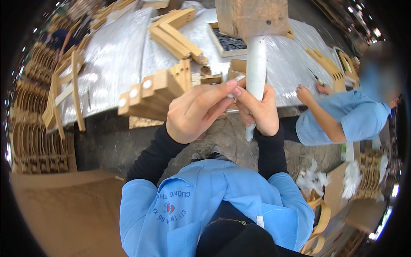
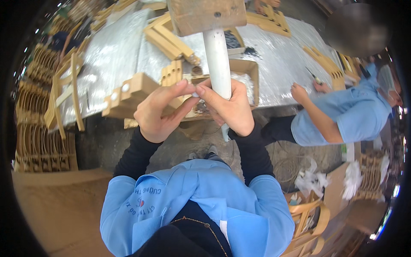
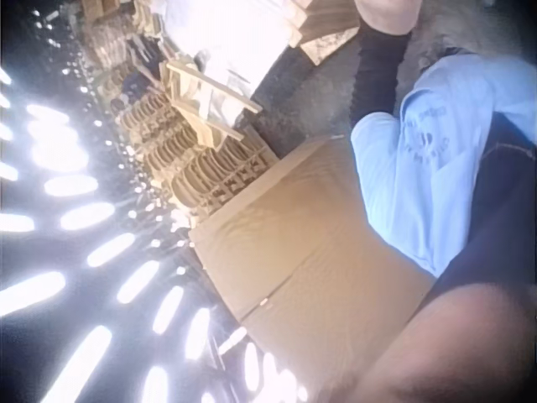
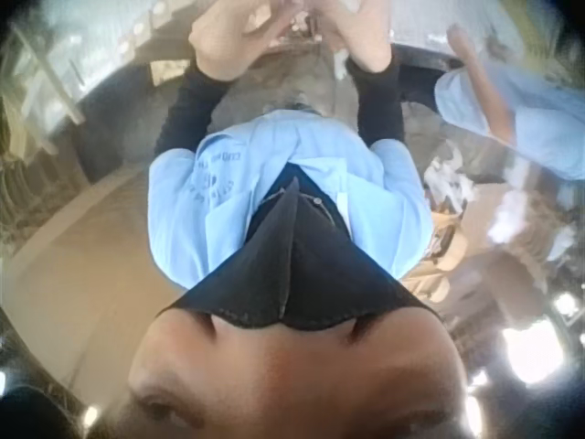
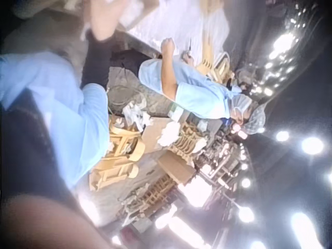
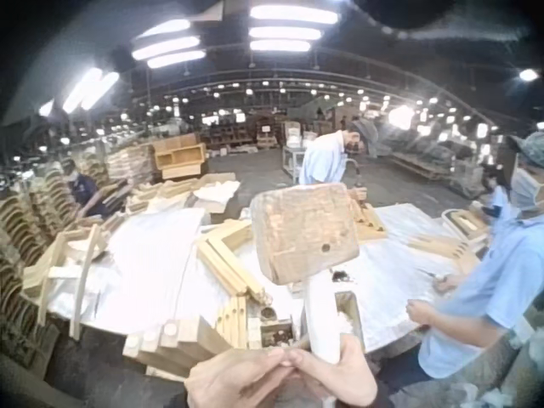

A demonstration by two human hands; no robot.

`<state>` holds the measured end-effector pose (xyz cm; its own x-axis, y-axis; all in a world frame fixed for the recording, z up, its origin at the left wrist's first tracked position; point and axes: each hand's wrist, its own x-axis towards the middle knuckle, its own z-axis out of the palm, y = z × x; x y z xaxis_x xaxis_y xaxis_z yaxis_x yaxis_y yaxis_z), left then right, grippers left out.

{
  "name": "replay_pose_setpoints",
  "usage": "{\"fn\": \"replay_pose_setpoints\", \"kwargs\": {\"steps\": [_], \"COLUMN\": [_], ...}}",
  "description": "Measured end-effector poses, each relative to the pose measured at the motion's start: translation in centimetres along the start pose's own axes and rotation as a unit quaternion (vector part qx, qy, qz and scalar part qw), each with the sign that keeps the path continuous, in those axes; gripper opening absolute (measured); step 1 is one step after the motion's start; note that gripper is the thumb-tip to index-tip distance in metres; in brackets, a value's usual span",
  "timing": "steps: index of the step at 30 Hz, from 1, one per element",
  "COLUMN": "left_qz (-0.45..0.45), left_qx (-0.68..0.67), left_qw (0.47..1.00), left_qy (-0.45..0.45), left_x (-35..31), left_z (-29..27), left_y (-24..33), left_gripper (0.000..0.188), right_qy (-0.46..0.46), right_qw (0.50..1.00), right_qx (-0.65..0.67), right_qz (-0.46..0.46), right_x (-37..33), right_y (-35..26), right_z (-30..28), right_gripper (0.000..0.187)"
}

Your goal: The person assembles wooden chair frames by inserting white plastic dowels into pre-drilled holes on wooden legs and connecting them to seat frames. The person repeatedly picks up legs, inserts dowels, and joins them to frames on a workbench.

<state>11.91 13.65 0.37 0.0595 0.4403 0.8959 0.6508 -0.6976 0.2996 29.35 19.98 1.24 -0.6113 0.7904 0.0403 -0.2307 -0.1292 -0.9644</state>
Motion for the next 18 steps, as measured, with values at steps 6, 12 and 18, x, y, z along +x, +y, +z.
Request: {"fn": "replay_pose_setpoints", "kwargs": {"steps": [6,12,18], "left_qz": [-0.23,-0.255,-0.406], "left_qx": [-0.021,0.021,-0.149], "left_qw": [0.973,0.961,0.88], "left_qy": [-0.027,-0.103,-0.198], "left_x": [1.1,2.1,0.3], "left_z": [-8.2,-13.6,-14.0], "left_y": [2.2,-2.3,-7.4], "left_gripper": [0.027,0.039,0.032], "right_qy": [-0.089,-0.107,-0.036], "right_qw": [0.993,0.984,0.987], "right_qx": [-0.06,-0.099,-0.139], "right_qz": [-0.044,-0.099,-0.067], "right_x": [2.2,3.2,1.1], "right_y": [-2.1,-1.9,-0.4], "right_z": [6.6,8.5,6.5], "right_gripper": [0.024,0.03,0.041]}}
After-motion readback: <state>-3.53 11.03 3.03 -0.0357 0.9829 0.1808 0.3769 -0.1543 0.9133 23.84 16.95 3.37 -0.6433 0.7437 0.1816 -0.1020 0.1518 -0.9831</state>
